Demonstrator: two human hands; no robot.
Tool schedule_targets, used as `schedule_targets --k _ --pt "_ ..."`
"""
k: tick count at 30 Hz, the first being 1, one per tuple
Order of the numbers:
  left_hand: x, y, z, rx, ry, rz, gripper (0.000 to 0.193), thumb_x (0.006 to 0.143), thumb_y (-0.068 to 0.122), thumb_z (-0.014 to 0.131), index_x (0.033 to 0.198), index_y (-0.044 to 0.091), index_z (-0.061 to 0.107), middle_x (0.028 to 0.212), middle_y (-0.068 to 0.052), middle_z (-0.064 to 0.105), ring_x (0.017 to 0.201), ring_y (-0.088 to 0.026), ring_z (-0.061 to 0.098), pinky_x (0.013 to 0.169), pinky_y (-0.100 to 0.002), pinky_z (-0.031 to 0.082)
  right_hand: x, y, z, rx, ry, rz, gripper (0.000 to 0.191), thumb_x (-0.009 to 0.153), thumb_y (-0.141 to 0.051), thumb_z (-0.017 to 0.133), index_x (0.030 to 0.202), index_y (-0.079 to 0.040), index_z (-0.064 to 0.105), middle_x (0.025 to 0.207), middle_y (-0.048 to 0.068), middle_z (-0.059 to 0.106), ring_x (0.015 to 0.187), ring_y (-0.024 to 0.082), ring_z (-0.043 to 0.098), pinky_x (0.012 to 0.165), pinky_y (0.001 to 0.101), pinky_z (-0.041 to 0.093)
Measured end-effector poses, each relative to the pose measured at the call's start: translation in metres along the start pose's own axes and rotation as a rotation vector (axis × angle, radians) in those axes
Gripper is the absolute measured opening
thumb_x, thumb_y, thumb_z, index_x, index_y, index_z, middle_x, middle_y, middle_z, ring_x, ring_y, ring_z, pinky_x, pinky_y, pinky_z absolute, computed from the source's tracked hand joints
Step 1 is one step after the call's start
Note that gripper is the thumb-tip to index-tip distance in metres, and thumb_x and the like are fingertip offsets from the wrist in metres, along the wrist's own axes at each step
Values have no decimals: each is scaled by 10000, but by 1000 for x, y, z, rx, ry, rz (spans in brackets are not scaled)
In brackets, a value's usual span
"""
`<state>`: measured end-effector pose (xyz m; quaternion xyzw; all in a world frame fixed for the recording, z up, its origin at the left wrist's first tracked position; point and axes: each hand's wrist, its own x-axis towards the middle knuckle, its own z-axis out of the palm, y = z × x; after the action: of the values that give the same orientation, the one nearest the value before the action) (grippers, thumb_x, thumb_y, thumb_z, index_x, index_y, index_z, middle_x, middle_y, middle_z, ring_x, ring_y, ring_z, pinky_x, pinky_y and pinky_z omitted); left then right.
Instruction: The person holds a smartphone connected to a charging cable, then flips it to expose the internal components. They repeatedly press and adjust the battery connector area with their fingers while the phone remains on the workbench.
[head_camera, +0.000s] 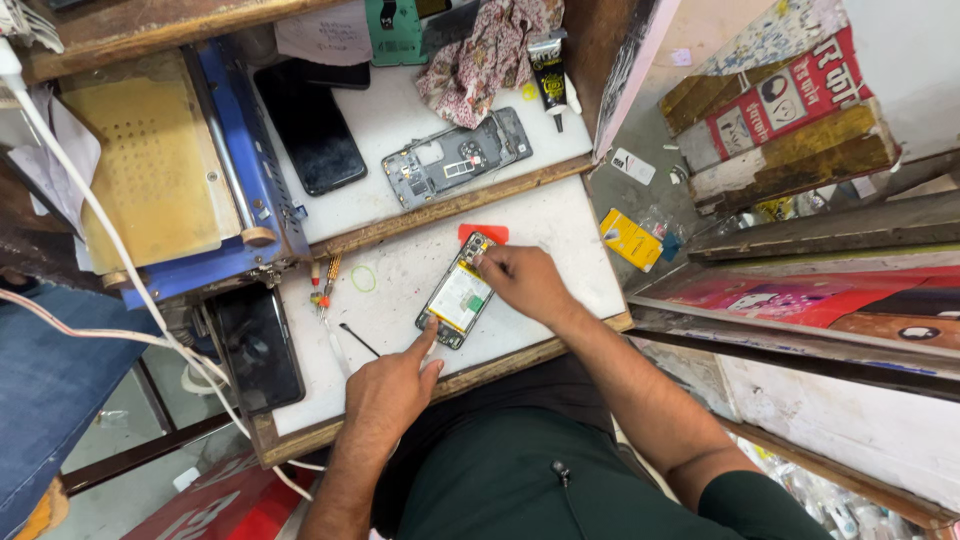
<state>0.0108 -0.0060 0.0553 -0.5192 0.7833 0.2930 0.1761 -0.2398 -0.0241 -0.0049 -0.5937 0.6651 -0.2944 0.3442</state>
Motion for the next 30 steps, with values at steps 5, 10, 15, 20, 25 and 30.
schedule_targets --k 5,10,15,20,25,30 --pt "-2 -3 0 -38 29 -1 598 962 480 577 1530 378 422 736 -146 727 738 -368 729 689 -520 581 -8 11 -7 1046 -287 236 525 1086 -451 549 1327 12 613 1139 159 674 1028 247 676 904 393 548" --pt "2 -5 3 -54 21 0 596 947 484 586 1516 394 435 771 -151 735 762 -385 727 712 -534 577 -38 -14 -29 1658 -428 143 824 1040 -577 483 1627 -44 258 1621 194 410 1505 317 418 1236 477 359" --pt "6 -8 1 -36 -22 -10 602 950 493 578 1524 398 422 802 -158 745 797 -382 735 748 -528 583 -12 -33 -28 1763 -320 22 846 1027 -588 489 1656 -92 215 1704 137 285 1554 286 321 1270 493 317" --pt "6 -7 -6 -33 -40 -31 601 946 502 575 1520 430 412 862 -166 741 841 -400 728 773 -539 579 25 -26 -8 1763 -146 126 818 1029 -560 480 1632 -61 242 1688 157 305 1529 294 338 1241 480 319" --pt "1 -4 -6 -34 -82 -52 642 959 503 560 1560 422 349 852 -171 744 849 -397 733 788 -528 581 8 -8 2 1780 -156 145 794 1043 -537 465 1624 -37 260 1675 165 327 1515 307 371 1248 473 320" --pt "4 -2 -8 -21 -118 -67 603 977 520 537 1548 417 375 846 -144 755 845 -352 748 793 -502 591 -11 -2 0 1751 -161 174 774 1055 -536 440 1618 -35 262 1637 197 370 1500 307 397 1256 471 328"
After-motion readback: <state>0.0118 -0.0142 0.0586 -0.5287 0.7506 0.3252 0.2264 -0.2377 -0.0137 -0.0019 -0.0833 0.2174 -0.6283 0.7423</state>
